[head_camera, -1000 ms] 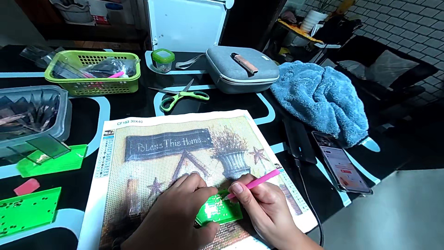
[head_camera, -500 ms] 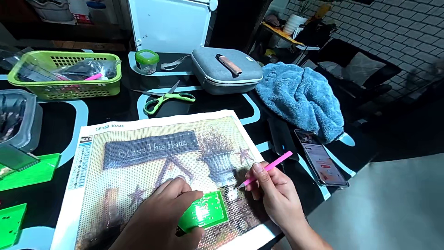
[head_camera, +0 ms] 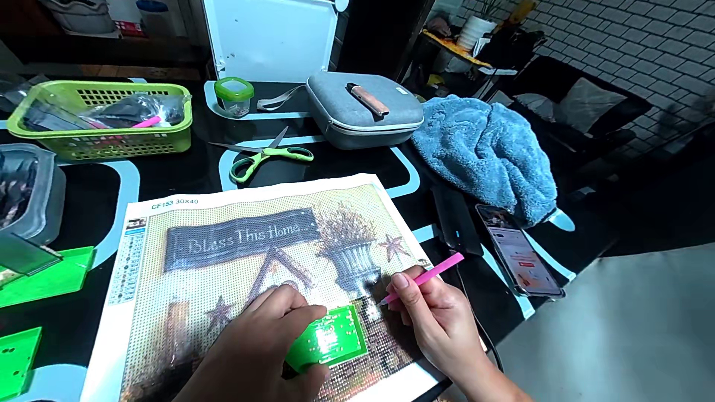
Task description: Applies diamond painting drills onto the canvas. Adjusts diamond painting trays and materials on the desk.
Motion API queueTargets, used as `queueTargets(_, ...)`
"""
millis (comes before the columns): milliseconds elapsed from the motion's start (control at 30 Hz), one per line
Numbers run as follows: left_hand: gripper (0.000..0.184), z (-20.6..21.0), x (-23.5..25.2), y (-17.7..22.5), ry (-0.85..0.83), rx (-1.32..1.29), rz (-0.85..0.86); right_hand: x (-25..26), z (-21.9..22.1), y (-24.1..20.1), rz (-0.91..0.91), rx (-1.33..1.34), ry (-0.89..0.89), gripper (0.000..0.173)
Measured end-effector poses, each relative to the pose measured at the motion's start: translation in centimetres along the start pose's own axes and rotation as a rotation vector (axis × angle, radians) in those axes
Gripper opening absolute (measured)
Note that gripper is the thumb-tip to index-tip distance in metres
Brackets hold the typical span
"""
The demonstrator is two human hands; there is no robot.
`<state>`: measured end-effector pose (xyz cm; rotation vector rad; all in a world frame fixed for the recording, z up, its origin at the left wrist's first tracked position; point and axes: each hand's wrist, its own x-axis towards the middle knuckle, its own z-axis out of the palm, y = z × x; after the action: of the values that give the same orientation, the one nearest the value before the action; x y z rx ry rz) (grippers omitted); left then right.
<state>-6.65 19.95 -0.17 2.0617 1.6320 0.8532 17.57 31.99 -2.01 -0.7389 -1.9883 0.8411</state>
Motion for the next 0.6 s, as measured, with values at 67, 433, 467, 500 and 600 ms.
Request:
queueTargets(67,0.048,0.04,0.01,-0.06,0.002,0.003,0.001,-0.04,0.07,-0.02,-0.02,-0.036,-0.003,0.032)
queueTargets(433,0.049,0.55,-0.13,-0.48,0.049,0.024,0.044,-0.22,-0.07,-0.22,-0.01,0.055,0.043,0.032)
queueTargets(467,0.049,0.57,-0.13,-0.48,0.052,0.031,0.048,-0.24,-0.03,-0.19,-0.015,0.05,0.035,0.032)
queueTargets(500,0.049,0.57,-0.12,-0.48,0.053,0.033,0.049,-0.23,0.03,-0.18,-0.02,0.041,0.03,0.032)
queueTargets(600,0.049,0.53,-0.11,-0.47,0.052,0.028,0.042,-0.17,0.12,-0.08,-0.041,0.011,0.007,0.033)
